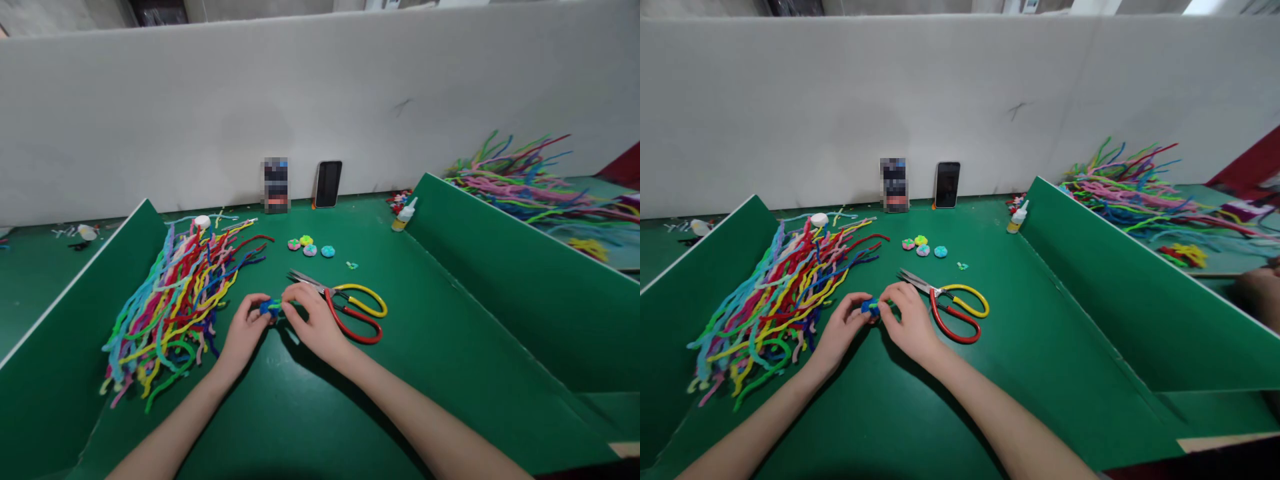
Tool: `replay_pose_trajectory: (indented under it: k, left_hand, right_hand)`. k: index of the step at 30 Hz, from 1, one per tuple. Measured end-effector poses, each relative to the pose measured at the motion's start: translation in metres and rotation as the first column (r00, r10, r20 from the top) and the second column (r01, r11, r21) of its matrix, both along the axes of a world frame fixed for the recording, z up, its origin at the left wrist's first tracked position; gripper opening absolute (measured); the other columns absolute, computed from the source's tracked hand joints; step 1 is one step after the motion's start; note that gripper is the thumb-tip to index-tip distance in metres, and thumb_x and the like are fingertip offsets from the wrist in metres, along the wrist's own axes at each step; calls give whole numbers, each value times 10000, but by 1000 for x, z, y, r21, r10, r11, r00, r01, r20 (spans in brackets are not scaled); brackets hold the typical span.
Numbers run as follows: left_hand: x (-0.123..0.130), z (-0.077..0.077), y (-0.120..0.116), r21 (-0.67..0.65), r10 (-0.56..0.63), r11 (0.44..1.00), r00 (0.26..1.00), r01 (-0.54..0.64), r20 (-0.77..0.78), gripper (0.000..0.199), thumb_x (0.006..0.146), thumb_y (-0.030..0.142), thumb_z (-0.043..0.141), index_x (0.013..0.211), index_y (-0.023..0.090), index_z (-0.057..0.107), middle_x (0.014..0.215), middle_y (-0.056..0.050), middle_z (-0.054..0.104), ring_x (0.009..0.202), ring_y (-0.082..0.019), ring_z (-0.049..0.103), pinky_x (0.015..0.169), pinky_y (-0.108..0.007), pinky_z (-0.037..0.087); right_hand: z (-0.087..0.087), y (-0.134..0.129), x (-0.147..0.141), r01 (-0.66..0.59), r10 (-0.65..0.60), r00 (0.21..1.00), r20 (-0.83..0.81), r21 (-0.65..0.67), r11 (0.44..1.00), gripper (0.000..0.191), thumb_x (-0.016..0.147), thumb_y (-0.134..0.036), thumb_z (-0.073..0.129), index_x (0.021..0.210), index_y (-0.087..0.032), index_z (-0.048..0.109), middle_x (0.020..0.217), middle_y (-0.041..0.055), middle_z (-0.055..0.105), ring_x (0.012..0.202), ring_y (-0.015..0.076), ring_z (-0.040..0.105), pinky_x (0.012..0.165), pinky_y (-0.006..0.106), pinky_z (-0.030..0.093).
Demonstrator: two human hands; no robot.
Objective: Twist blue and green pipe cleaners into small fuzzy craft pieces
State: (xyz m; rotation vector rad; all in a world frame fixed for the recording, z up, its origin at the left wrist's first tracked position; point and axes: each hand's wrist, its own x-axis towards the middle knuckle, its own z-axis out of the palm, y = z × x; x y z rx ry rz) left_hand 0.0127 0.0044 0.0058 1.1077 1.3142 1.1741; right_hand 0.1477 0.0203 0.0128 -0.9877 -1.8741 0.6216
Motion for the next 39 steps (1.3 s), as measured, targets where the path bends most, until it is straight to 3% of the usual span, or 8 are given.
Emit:
replay_pose_trajectory:
  k: [6, 8, 15, 19, 25, 33, 39]
  left_hand:
    - [1, -4, -8, 220, 58, 976, 953, 9, -298, 184, 634, 180, 509, 817, 192, 528, 842, -8, 488, 788, -128, 504, 693, -236, 416]
    - [1, -5, -9, 257, 63, 966, 942, 25, -330, 184, 642, 169, 503, 822, 197, 533, 851, -10, 483, 804, -131, 499, 698, -235, 416]
    - [-2, -10, -4, 165, 108, 983, 984, -84, -142, 219, 646, 226, 513, 857, 187, 474, 882, -15, 488, 831, -137, 512, 779, -280, 400]
    - [-1, -8, -7, 199, 124, 976, 973, -85, -194, 214, 649, 213, 508, 861, 188, 485, 871, -14, 493, 829, -139, 511, 767, -273, 405]
    - [2, -4, -12, 282, 85, 959, 939, 13, -334, 198, 652, 186, 508, 849, 194, 517, 834, -12, 498, 799, -139, 506, 735, -258, 417]
    - [0, -4, -5, 158, 139, 979, 987, -126, -77, 262, 626, 236, 520, 876, 190, 456, 863, -5, 508, 813, -137, 535, 746, -270, 430]
    - [3, -2, -9, 159, 64, 986, 987, -40, -150, 240, 628, 223, 522, 859, 184, 471, 851, -13, 524, 820, -144, 541, 778, -283, 425]
  right_hand:
    - [-2, -5, -2, -54, 44, 990, 136, 67, 996, 113, 758, -155, 414, 714, -171, 517, 837, 71, 522, 815, 169, 470, 729, 314, 412]
    - [-3, -5, -2, -72, 53, 981, 188, 94, 993, 114, 760, -170, 420, 728, -170, 529, 863, 77, 520, 833, 176, 463, 741, 321, 411]
    - [-4, -4, -1, -10, -8, 988, 153, 113, 994, 126, 775, -180, 402, 803, -155, 523, 888, 93, 503, 871, 182, 455, 778, 340, 402]
    - [-4, -5, -2, -24, 7, 989, 147, 110, 994, 138, 791, -181, 379, 771, -167, 515, 864, 83, 499, 842, 176, 458, 751, 330, 416]
    - [-6, -6, -4, -33, 12, 984, 180, 118, 992, 115, 774, -170, 405, 761, -169, 519, 887, 86, 495, 859, 184, 449, 760, 339, 416]
    - [-5, -4, -3, -10, -4, 978, 207, 69, 998, 170, 786, -186, 397, 882, -159, 535, 904, 94, 481, 869, 184, 463, 772, 334, 415]
    - [-5, -5, -3, -68, 68, 968, 241, -8, 998, 175, 792, -155, 367, 822, -168, 539, 877, 78, 458, 782, 156, 492, 681, 281, 443]
